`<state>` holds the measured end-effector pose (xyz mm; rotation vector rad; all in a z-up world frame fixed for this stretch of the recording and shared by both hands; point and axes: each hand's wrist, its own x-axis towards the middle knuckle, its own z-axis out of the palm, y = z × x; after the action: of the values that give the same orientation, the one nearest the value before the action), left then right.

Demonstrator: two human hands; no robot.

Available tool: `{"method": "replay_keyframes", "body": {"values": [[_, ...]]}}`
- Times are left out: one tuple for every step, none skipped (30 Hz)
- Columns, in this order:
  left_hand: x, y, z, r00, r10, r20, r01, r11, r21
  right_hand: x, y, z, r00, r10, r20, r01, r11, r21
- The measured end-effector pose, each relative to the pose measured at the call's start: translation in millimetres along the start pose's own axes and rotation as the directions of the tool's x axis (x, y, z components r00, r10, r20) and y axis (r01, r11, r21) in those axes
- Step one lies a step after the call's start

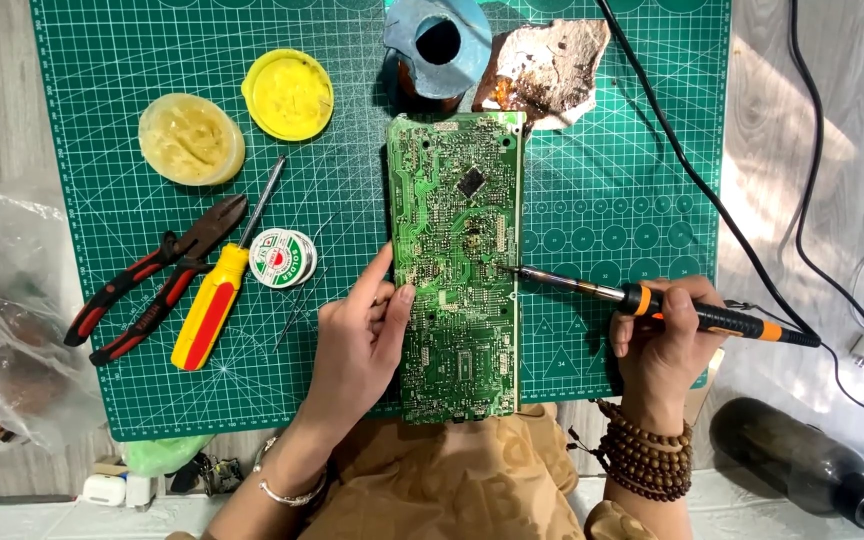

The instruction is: Soldering electronic components on a large green circuit board using a soldering iron on a repair bench.

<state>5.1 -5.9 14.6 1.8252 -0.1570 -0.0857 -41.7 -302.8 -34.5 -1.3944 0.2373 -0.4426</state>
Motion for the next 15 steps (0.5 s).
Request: {"method": "replay_keyframes", "body": {"values": [[-0.3, -0.5, 0.2, 1.0, -0.001, -0.001, 0.001, 1.0, 0.0, 0.1, 0.6, -0.3, 1.0, 0.001, 0.001, -0.001, 1.0, 0.0], [-0.5, -1.0, 0.4, 1.0, -0.001, -0.003, 0.0, 1.0, -0.001, 0.2, 1.2, -0.5, 1.0, -0.003, 0.003, 0.003, 1.0, -0.001], [-0.7, -1.5, 0.7, 1.0, 0.0, -0.005, 0.0, 1.0, -0.003, 0.3, 1.8, -0.9, 1.0, -0.008, 0.005, 0.008, 1.0, -0.003], [-0.8, -1.5, 0.6, 1.0, 0.0, -0.004, 0.0, 1.0, -0.003, 0.6, 1.6, -0.7, 1.0, -0.007, 0.005, 0.007, 1.0, -0.003], [-0.8, -1.5, 0.4, 1.0, 0.0, -0.003, 0.0, 1.0, 0.0, 1.0, 1.4, -0.5, 1.0, -0.006, 0.01, 0.006, 1.0, -0.005], [-0.7, -1.4, 0.3, 1.0, 0.001, -0.002, -0.001, 1.0, 0.004, 1.6, 1.3, -0.3, 1.0, -0.005, 0.015, 0.005, 1.0, -0.007], [-0.5, -1.0, 0.3, 1.0, 0.001, -0.002, -0.001, 1.0, 0.004, 1.1, 2.4, -1.0, 1.0, -0.005, 0.014, 0.005, 1.0, -0.007], [-0.3, -0.5, 0.3, 1.0, 0.002, -0.001, -0.002, 1.0, 0.006, 0.5, 3.5, -1.6, 1.0, -0.007, 0.009, 0.007, 1.0, 0.0], [-0.2, 0.0, 0.3, 1.0, 0.002, 0.0, -0.002, 1.0, 0.009, -0.1, 4.7, -2.3, 1.0, -0.009, 0.003, 0.009, 1.0, 0.007], [0.0, 0.3, 0.0, 1.0, 0.001, 0.0, -0.001, 1.0, 0.009, 0.1, 3.2, -0.8, 1.0, -0.008, 0.003, 0.008, 1.0, 0.007], [0.2, 0.5, -0.2, 1.0, 0.003, 0.001, -0.003, 1.0, 0.008, 0.2, 1.7, 0.7, 1.0, -0.006, 0.001, 0.006, 1.0, 0.007], [0.5, 0.8, -0.4, 1.0, 0.005, 0.003, -0.005, 1.0, 0.005, 0.6, 0.1, 2.1, 1.0, -0.004, -0.001, 0.004, 1.0, 0.006], [0.2, 0.6, -0.2, 1.0, 0.005, 0.003, -0.005, 1.0, 0.005, 0.9, -0.3, 2.1, 1.0, -0.004, -0.001, 0.004, 1.0, 0.006], [0.1, 0.5, 0.0, 1.0, 0.003, 0.002, -0.003, 1.0, 0.003, 1.6, -0.5, 2.3, 1.0, -0.004, 0.001, 0.004, 1.0, 0.007], [0.1, 0.3, 0.1, 1.0, 0.002, 0.002, -0.002, 1.0, 0.001, 2.2, -0.8, 2.5, 1.0, -0.004, 0.003, 0.004, 1.0, 0.007]]}}
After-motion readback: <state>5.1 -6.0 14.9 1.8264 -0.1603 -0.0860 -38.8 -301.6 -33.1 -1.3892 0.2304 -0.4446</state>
